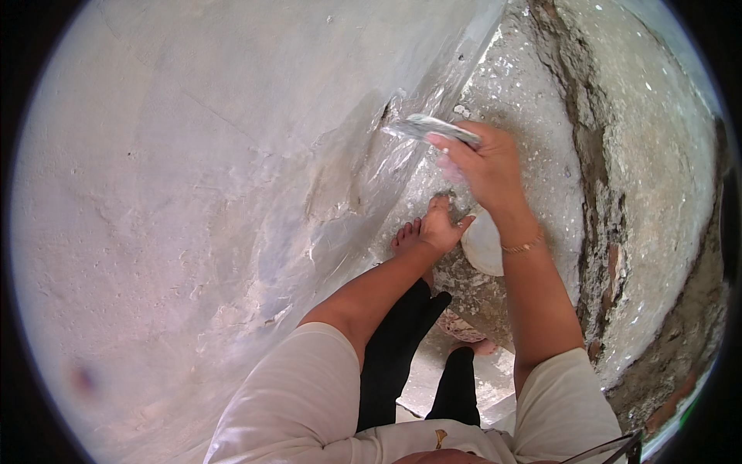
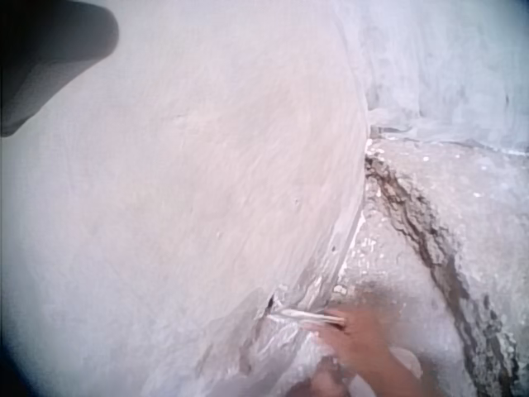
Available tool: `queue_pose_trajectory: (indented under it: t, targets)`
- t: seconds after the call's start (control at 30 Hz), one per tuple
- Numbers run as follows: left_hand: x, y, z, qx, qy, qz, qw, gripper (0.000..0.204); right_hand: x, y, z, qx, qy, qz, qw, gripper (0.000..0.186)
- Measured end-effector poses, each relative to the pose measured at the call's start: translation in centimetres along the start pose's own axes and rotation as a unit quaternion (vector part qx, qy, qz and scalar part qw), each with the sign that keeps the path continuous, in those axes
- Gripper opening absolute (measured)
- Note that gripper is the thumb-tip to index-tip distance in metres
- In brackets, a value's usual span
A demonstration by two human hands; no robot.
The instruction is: The person applies plaster to a wall with a spatula and a plastic spreader, picking up compound from a container on the floor to fill holes.
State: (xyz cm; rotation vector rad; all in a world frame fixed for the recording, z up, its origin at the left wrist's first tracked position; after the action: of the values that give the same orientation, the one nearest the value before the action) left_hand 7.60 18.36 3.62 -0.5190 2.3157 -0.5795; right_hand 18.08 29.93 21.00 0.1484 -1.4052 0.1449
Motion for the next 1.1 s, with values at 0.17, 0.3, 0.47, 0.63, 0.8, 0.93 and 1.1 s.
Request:
queue_pose_trajectory:
  t: [0.17, 0.3, 0.47, 0.63, 0.8, 0.93, 1.1]
  targets:
    - [0.2, 0.3, 0.5, 0.004, 0.021, -0.001, 1.000, 0.067, -4.5, 2.0, 0.6, -0.105, 0.140, 0.028, 0.984, 0.022]
    - [0.0, -0.3, 0.1, -0.007, 0.017, 0.000, 1.000, 0.059, -5.3, 1.6, -0.2, -0.117, 0.167, 0.027, 0.979, 0.023]
    - [-0.1, -0.2, -0.4, -0.015, 0.013, 0.000, 1.000, 0.064, -4.4, -0.6, -3.5, -0.099, 0.068, 0.095, 0.988, 0.018]
    - [0.7, 0.6, 0.3, -0.014, 0.021, -0.001, 1.000, 0.060, -2.7, -3.6, -4.6, -0.036, 0.075, 0.065, 0.994, 0.019]
    - [1.0, 1.0, 2.3, 0.051, -0.014, 0.017, 0.998, 0.072, 0.4, -5.0, -3.8, 0.089, 0.235, 0.052, 0.967, 0.042]
    - [0.3, 0.6, 2.3, 0.022, -0.002, 0.054, 0.998, 0.073, 1.2, -4.9, -3.6, 0.092, 0.368, 0.110, 0.919, 0.042]
    - [0.0, 0.5, 2.3, 0.064, 0.033, 0.005, 0.997, 0.076, 1.8, -3.2, -4.8, 0.016, -0.067, -0.051, 0.996, 0.031]
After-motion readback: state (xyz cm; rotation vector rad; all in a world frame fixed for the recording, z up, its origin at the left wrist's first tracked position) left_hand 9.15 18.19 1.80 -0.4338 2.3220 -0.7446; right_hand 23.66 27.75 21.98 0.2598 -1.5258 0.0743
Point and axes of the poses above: each hand's wrist, its own y-axis towards the middle knuckle, its own z-axis out of the palm, x = y × z, the point moved 7 cm from there along y, towards the middle knuckle, and after that the axes turned 12 degrees about -z, right-handed, at the moved point
